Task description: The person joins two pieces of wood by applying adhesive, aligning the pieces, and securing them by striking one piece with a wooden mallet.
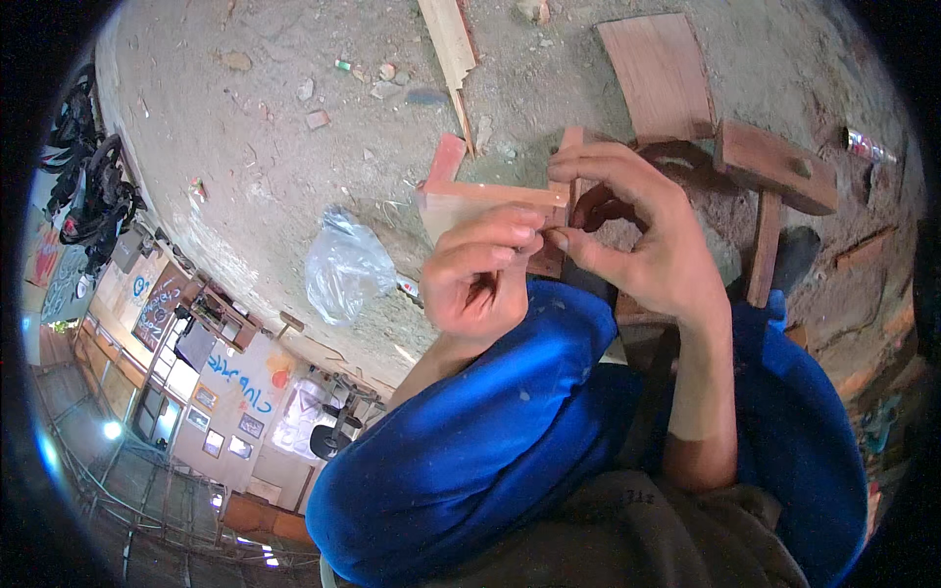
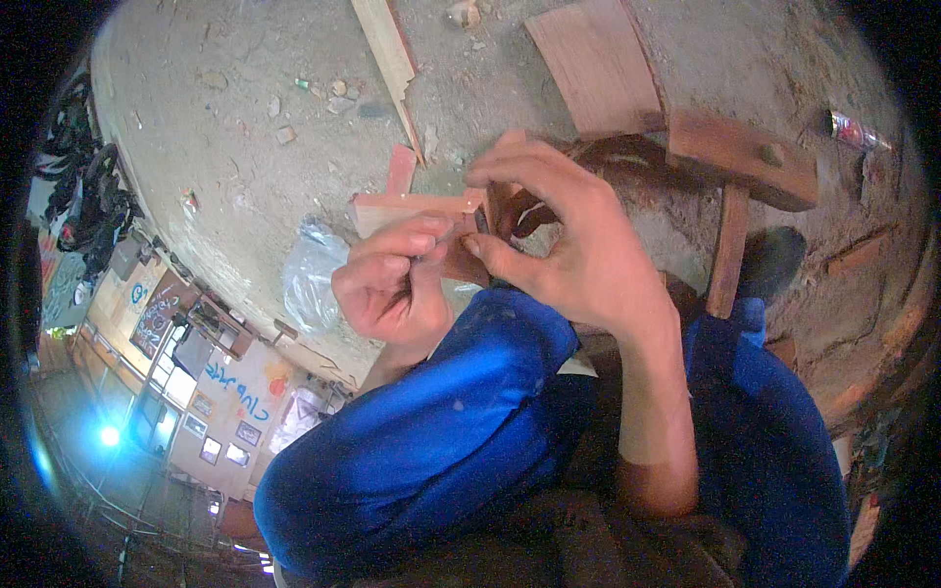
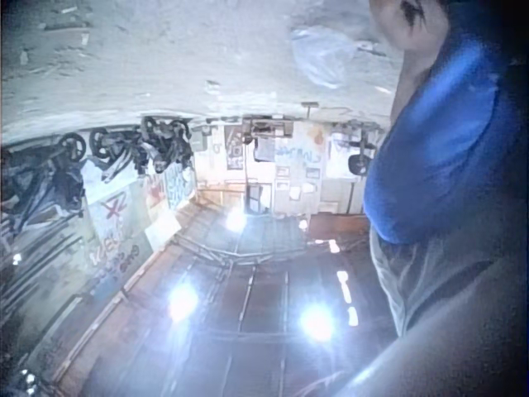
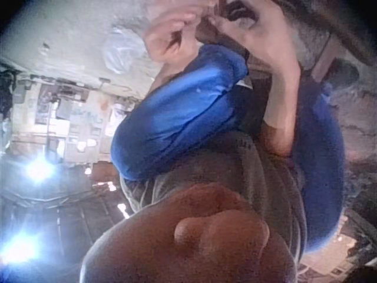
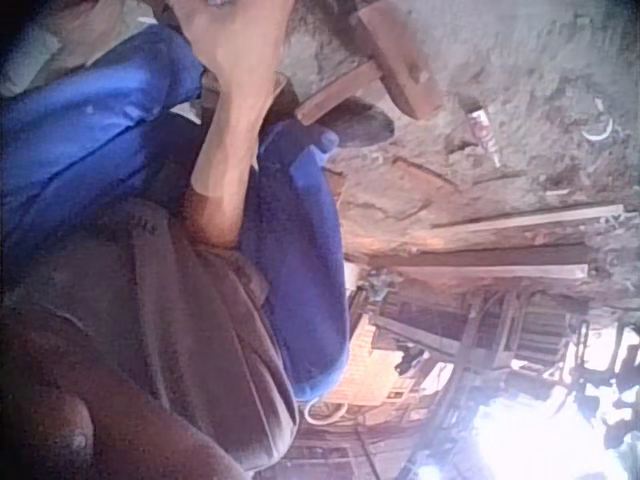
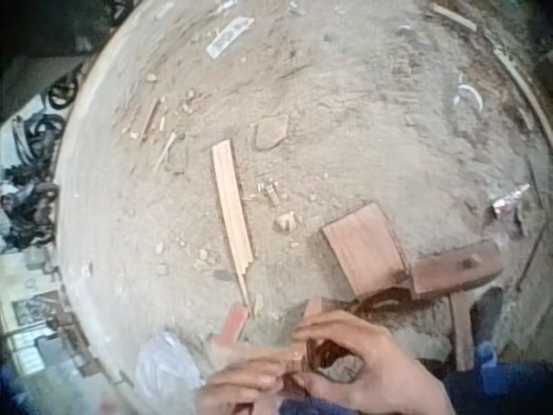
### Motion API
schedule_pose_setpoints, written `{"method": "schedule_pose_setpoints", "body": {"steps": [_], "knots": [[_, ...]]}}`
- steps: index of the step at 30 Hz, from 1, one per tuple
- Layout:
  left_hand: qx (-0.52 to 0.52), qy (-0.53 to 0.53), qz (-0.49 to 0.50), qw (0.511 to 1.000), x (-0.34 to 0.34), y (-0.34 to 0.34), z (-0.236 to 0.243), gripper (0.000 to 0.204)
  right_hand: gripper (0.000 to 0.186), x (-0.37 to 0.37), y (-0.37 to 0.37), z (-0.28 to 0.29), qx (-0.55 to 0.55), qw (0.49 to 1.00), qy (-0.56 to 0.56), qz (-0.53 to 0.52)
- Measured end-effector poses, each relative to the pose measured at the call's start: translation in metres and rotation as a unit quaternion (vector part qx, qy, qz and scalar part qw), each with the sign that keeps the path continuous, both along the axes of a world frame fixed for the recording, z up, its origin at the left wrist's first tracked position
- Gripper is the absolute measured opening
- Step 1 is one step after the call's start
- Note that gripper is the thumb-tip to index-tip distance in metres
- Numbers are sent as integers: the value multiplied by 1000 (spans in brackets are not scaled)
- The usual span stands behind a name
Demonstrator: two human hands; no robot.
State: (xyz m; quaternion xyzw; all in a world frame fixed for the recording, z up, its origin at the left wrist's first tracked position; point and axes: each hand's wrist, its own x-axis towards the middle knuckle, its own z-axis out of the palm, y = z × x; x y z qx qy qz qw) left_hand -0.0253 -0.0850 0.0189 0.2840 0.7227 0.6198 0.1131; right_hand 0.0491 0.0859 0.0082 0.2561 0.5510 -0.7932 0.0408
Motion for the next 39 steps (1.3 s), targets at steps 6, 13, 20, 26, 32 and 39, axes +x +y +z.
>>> {"method": "schedule_pose_setpoints", "body": {"steps": [6, 13, 20, 26, 32, 39], "knots": [[21, -48, 7, 999, 6, 9, 2, 31, 41, 4, -1, 4, 13, 1000, 13, -24], [-38, 38, -40, 998, 3, 19, -1, 40, 39, 9, -3, -1, 37, 998, 21, -36], [-45, -9, -29, 999, 3, 17, 1, 35, 38, 12, -4, -5, 49, 998, 26, -21], [-80, -36, -21, 996, -4, 6, 4, 29, 38, 7, -3, -7, 121, 990, 65, 17], [-67, 23, -36, 997, -3, 9, 4, 30, 39, 8, 1, -10, 112, 992, 47, 42], [-42, -17, -33, 998, -5, 12, 2, 28, 36, -1, 6, -16, 146, 981, 53, 111]]}}
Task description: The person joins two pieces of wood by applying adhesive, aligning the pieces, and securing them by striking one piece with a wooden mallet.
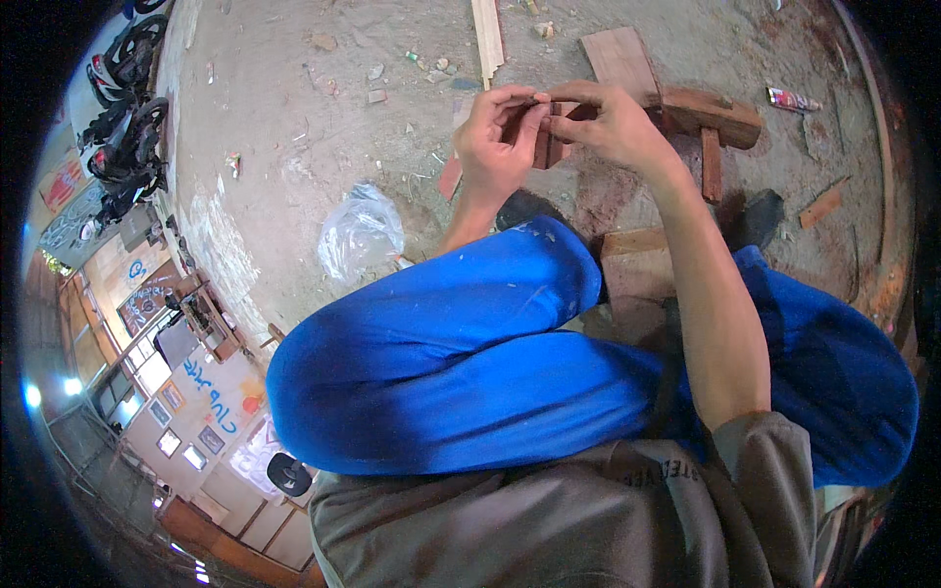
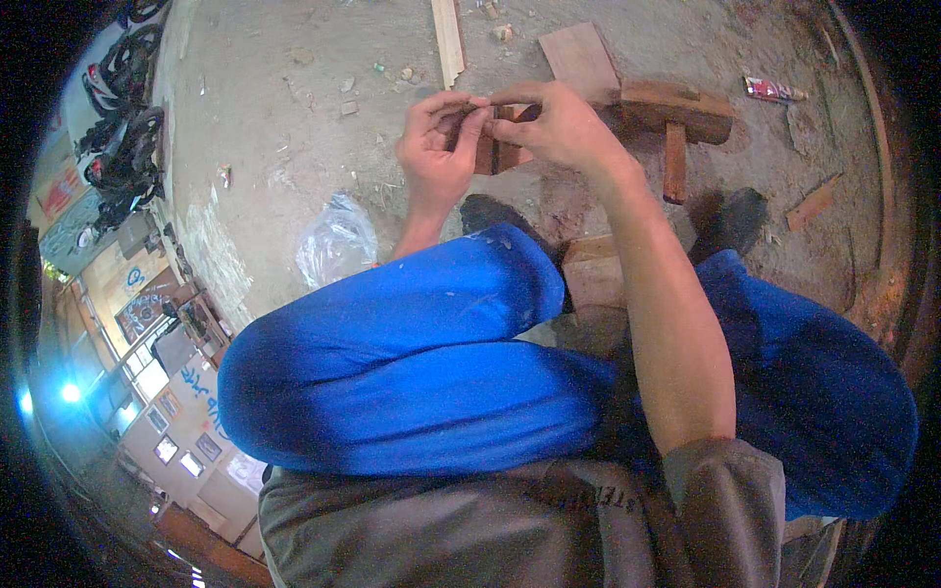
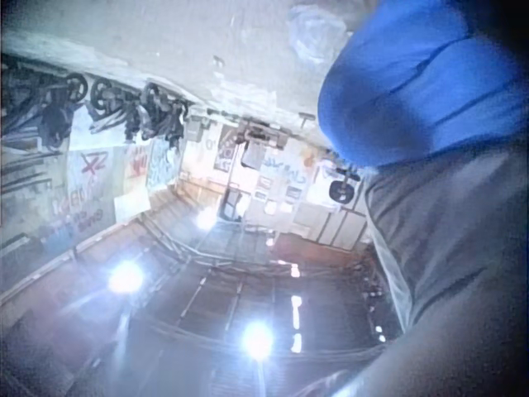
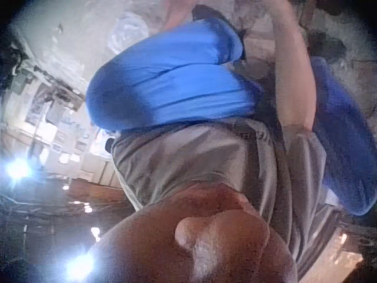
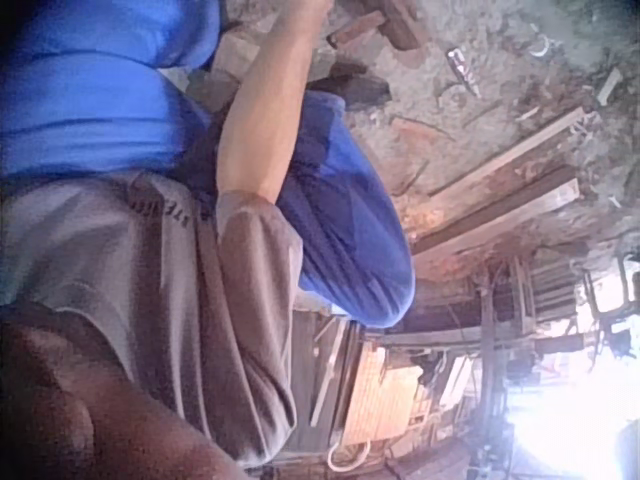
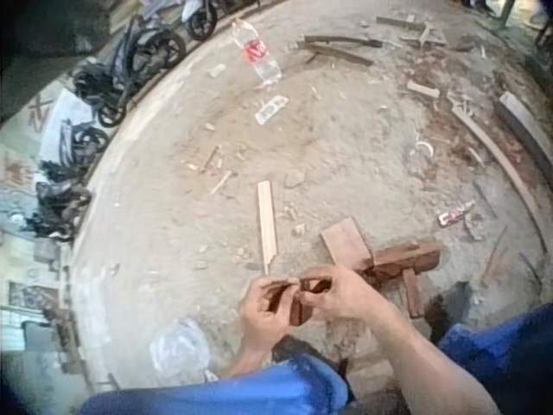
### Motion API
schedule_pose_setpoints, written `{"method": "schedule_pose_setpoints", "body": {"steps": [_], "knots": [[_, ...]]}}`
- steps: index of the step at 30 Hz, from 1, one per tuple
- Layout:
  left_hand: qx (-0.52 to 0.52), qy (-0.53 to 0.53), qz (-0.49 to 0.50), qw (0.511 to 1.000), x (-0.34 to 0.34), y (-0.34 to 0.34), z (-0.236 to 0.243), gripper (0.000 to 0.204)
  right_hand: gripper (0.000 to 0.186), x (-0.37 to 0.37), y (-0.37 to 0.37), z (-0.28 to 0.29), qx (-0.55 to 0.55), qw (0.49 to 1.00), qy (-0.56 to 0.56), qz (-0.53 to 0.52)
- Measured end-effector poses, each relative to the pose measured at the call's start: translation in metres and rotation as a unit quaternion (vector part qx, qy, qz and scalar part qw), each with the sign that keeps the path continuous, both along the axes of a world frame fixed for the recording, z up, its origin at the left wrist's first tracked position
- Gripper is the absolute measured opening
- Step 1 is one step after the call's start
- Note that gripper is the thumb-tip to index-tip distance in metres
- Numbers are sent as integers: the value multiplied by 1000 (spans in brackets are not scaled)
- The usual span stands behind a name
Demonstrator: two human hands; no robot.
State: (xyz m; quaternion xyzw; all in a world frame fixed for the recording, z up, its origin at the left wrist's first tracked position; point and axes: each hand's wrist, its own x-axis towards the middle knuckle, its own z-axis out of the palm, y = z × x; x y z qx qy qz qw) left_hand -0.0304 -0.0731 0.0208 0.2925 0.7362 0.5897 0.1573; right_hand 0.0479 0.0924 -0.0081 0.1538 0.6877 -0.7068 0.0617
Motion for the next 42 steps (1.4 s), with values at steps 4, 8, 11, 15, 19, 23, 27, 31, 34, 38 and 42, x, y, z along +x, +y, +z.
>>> {"method": "schedule_pose_setpoints", "body": {"steps": [4, 8, 11, 15, 19, 23, 27, 31, 34, 38, 42], "knots": [[-16, 19, -7, 1000, -4, -2, 3, 29, 42, 0, 1, 0, 4, 999, 37, -17], [-6, 51, -12, 999, -4, -1, 0, 36, 41, 0, 7, 4, -30, 1000, -3, -1], [22, 14, 3, 1000, 1, 1, -5, 40, 37, 0, 11, 4, 12, 999, -2, 36], [15, 20, 11, 1000, 3, 1, -6, 39, 42, 0, 12, -3, -23, 999, 21, 32], [-3, 17, 3, 1000, 2, 0, -3, 38, 42, 0, 12, 2, -33, 998, 28, 42], [-20, 18, -21, 999, 2, 3, -1, 36, 38, 5, 16, 1, -62, 997, -3, 40], [-45, 31, -21, 998, 5, 7, 5, 30, 38, 10, 18, -8, -84, 996, 7, 24], [-94, 99, 17, 990, 10, 8, 11, 18, 38, 9, 16, -6, -95, 995, 4, 9], [-125, 230, 29, 965, 6, 5, 14, 12, 38, 7, 15, -5, -83, 996, 18, 18], [-115, 203, 59, 971, 9, 6, 9, 11, 39, 8, 16, -10, -79, 997, 6, 20], [-128, 270, 52, 953, 4, 5, 11, 14, 41, 8, 14, -9, -55, 998, -7, 21]]}}
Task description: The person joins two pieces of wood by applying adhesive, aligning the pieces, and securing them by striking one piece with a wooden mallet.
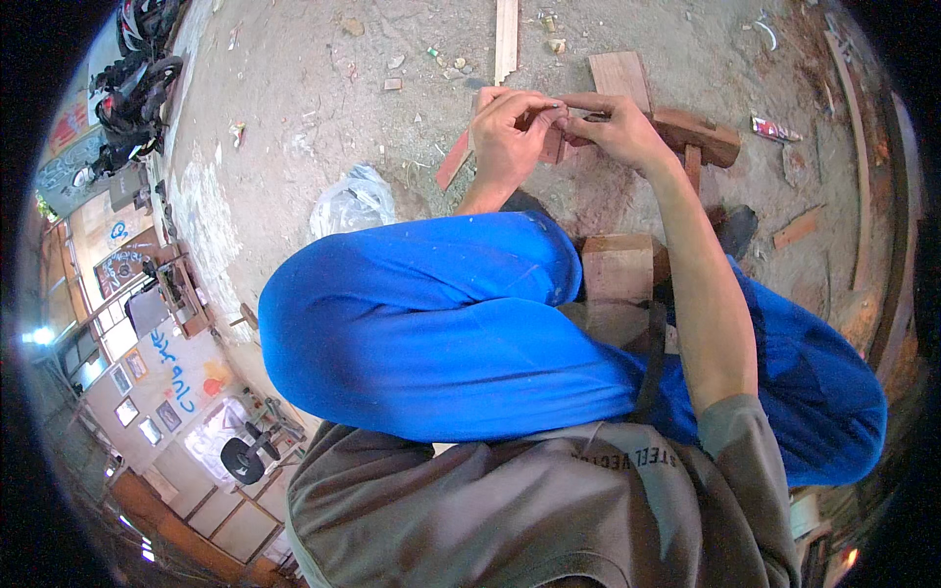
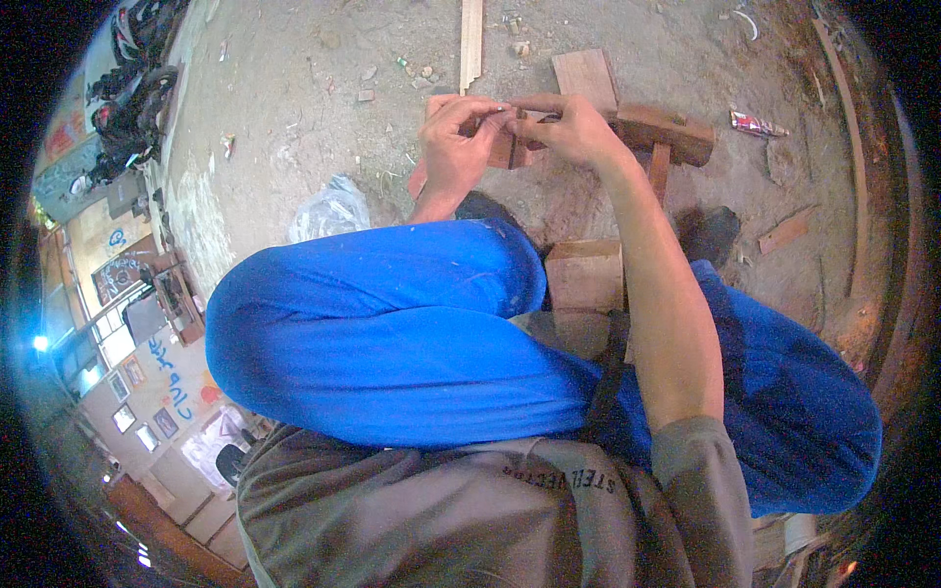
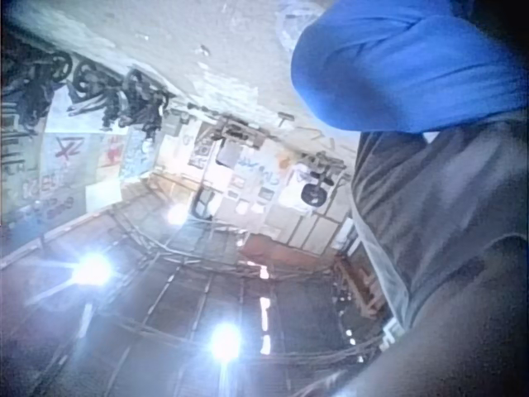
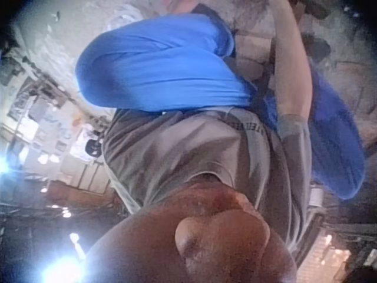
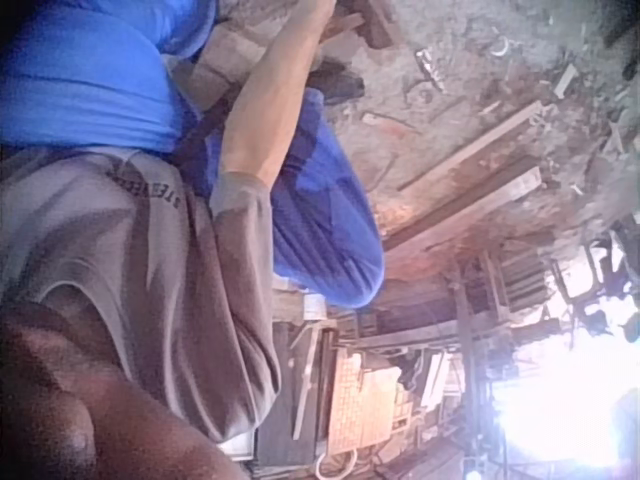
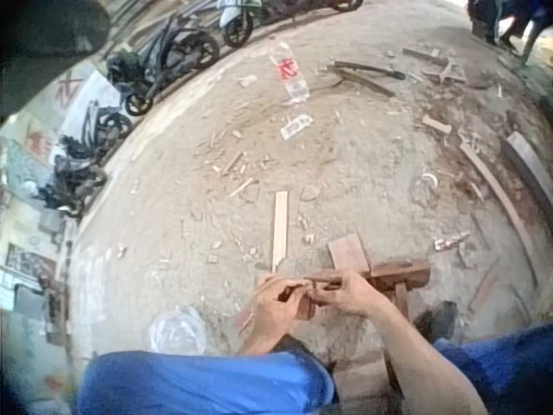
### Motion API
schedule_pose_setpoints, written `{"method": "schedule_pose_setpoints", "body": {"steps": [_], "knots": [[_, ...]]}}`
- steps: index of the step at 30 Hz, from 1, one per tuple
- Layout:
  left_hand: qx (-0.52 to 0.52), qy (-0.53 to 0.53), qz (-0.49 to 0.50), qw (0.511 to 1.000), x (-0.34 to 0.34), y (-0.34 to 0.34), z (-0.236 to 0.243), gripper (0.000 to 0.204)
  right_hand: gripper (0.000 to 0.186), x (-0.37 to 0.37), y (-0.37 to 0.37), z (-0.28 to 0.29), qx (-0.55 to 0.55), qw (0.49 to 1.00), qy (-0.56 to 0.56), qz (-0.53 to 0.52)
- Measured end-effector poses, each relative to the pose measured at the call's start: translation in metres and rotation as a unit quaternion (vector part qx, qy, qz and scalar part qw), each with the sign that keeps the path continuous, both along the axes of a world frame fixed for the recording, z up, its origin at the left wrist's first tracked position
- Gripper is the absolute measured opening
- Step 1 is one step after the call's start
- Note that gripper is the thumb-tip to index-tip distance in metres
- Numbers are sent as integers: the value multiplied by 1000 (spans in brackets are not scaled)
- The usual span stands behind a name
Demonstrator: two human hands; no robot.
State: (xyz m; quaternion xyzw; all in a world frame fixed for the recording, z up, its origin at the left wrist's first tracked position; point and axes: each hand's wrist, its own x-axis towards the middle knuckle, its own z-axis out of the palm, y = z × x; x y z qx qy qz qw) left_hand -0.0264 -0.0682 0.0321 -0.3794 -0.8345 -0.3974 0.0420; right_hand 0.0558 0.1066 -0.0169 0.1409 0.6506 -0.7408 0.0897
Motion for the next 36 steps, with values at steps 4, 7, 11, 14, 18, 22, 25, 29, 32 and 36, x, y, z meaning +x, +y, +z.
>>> {"method": "schedule_pose_setpoints", "body": {"steps": [4, 7, 11, 14, 18, 22, 25, 29, 32, 36], "knots": [[22, -31, 2, 999, 6, 8, 0, 13, 42, 5, 4, 16, 1, 1000, -30, 0], [27, -40, -2, 999, 6, 7, -7, 14, 46, 12, 5, 30, 149, 989, 16, -3], [15, -19, 12, 1000, 10, 9, -2, 15, 47, 42, 15, 55, 247, 966, 25, -74], [27, -36, 23, 999, 12, 11, 2, 15, 44, 67, 30, 65, 343, 926, -5, -156], [28, -28, 33, 999, 13, 9, 3, 14, 46, 106, 29, 61, 522, 825, -109, -186], [22, -7, 43, 999, 11, 7, 5, 13, 55, 138, 27, 17, 383, 882, -203, -186], [20, 5, 29, 999, 9, 8, 2, 11, 47, 134, 28, 24, -21, 934, -278, -222], [47, -38, 50, 997, 12, 11, -1, 11, 20, 128, 28, 56, -117, 928, -240, -260], [29, -30, 39, 998, 10, 8, -4, 13, 16, 123, 19, 83, 43, 947, -222, -228], [45, -8, 42, 998, 10, 2, -1, 10, 26, 114, -5, 115, 222, 955, -96, -175]]}}
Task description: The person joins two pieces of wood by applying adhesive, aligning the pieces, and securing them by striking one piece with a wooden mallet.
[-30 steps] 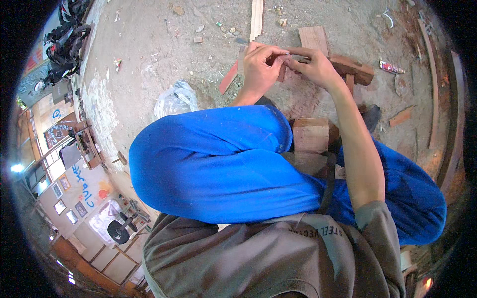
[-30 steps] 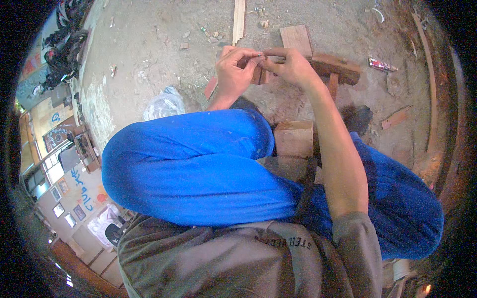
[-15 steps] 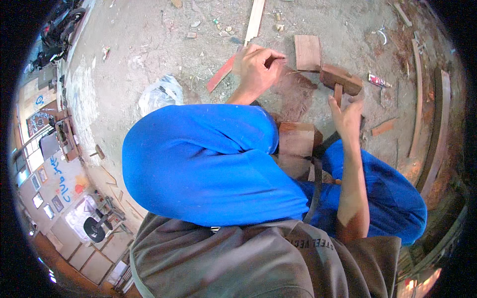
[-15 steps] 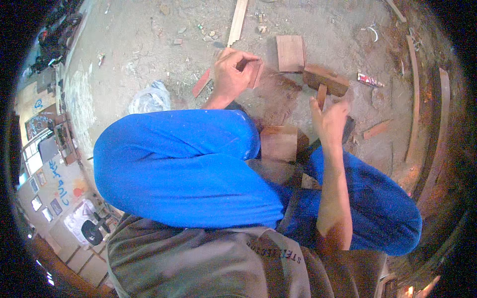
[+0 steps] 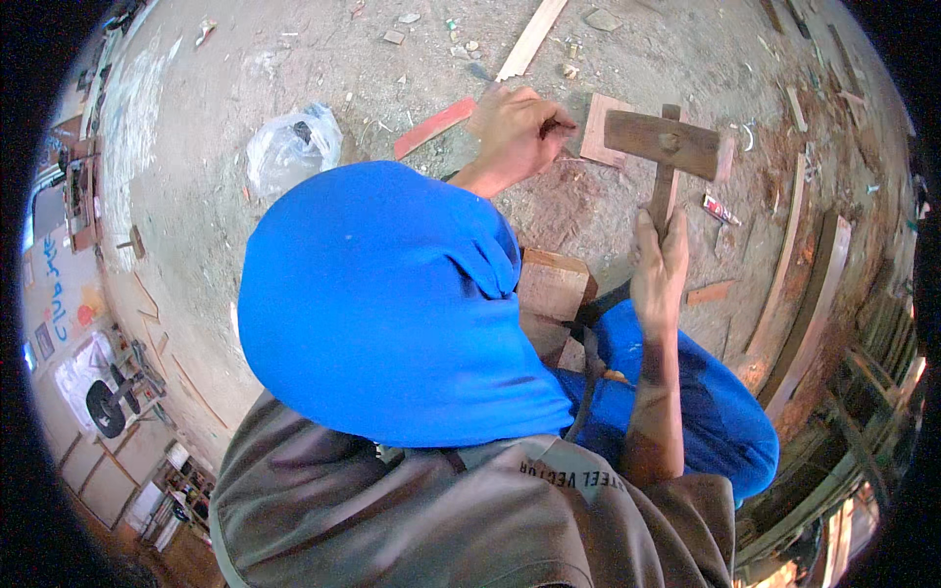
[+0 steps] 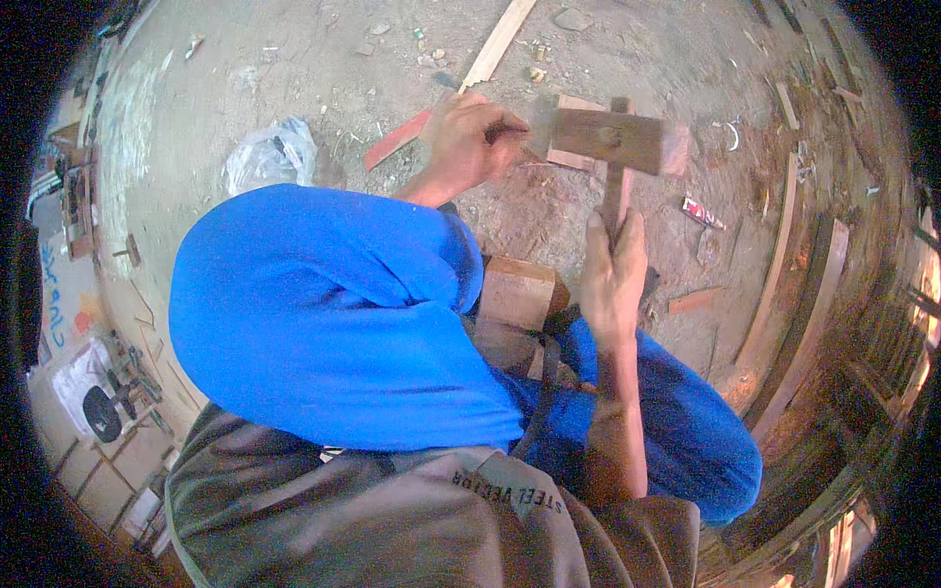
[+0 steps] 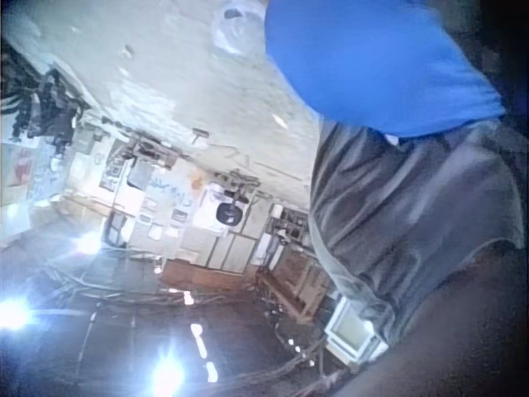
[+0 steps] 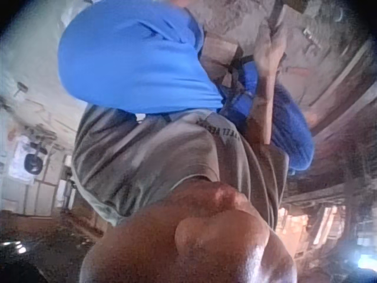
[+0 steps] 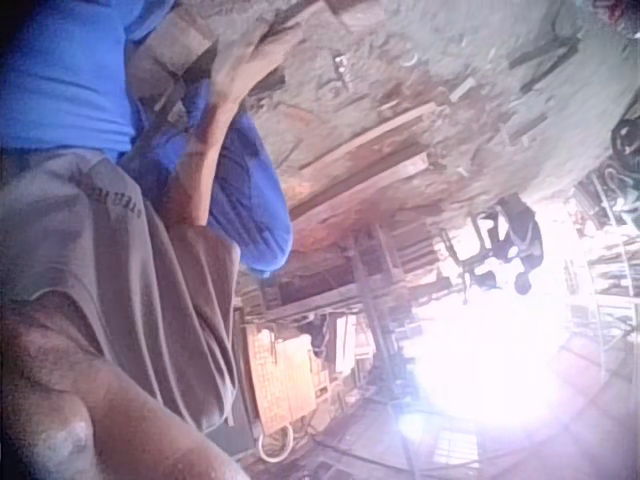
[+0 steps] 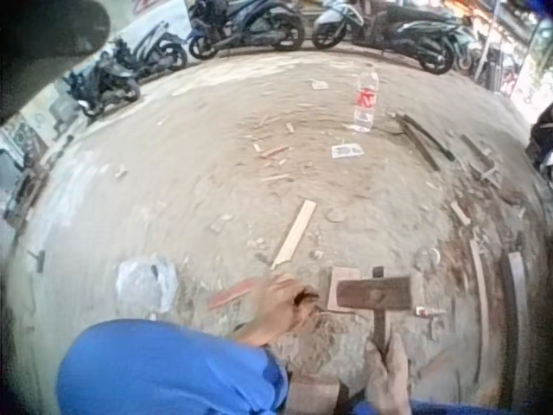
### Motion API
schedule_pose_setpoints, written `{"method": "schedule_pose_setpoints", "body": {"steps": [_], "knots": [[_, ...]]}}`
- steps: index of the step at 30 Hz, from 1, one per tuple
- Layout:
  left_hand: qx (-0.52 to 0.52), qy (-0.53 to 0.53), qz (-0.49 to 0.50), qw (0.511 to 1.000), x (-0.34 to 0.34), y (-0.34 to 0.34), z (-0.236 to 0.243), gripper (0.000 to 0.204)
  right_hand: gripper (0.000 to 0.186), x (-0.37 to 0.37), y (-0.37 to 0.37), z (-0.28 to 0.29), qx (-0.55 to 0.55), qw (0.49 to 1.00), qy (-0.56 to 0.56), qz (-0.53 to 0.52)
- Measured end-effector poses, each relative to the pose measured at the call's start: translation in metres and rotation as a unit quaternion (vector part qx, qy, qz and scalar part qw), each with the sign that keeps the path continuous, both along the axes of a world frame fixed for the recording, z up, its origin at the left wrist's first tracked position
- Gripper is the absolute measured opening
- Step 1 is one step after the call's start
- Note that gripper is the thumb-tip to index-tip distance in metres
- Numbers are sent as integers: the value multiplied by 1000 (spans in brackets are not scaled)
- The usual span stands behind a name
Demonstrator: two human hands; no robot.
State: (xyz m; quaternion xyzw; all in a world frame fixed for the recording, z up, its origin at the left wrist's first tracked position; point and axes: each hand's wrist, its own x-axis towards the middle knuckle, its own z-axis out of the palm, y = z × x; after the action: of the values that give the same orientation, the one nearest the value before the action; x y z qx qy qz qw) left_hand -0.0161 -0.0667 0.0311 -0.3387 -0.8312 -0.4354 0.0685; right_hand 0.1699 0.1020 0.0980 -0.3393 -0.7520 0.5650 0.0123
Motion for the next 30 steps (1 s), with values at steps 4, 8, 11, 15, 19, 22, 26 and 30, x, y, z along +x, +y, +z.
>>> {"method": "schedule_pose_setpoints", "body": {"steps": [4, 8, 11, 15, 19, 22, 26, 30], "knots": [[16, 9, -22, 1000, -5, -1, -7, 18, 30, -11, -18, 9, 75, 993, 68, 57], [8, -7, -35, 999, -4, -3, -11, 20, 33, -20, -26, 29, 90, 991, -31, 98], [13, -15, -7, 1000, -2, 0, -13, 17, 40, -28, -29, 52, 163, 985, 35, 42], [31, 4, 3, 1000, -1, 0, -12, 14, 34, -21, -29, 27, 164, 980, 101, 54], [-1, -23, 13, 1000, -3, -7, -12, 12, 32, -28, -41, 24, 235, 966, 21, 109], [8, -10, 9, 1000, -2, -3, -9, 6, 31, -34, -48, 42, 176, 981, 82, -13], [44, -9, 14, 999, -4, -2, -12, 5, 36, -36, -40, 28, 264, 958, 80, 78], [-15, -27, 11, 999, -5, -4, -10, 7, 37, -40, -42, 44, 244, 963, -61, 92]]}}
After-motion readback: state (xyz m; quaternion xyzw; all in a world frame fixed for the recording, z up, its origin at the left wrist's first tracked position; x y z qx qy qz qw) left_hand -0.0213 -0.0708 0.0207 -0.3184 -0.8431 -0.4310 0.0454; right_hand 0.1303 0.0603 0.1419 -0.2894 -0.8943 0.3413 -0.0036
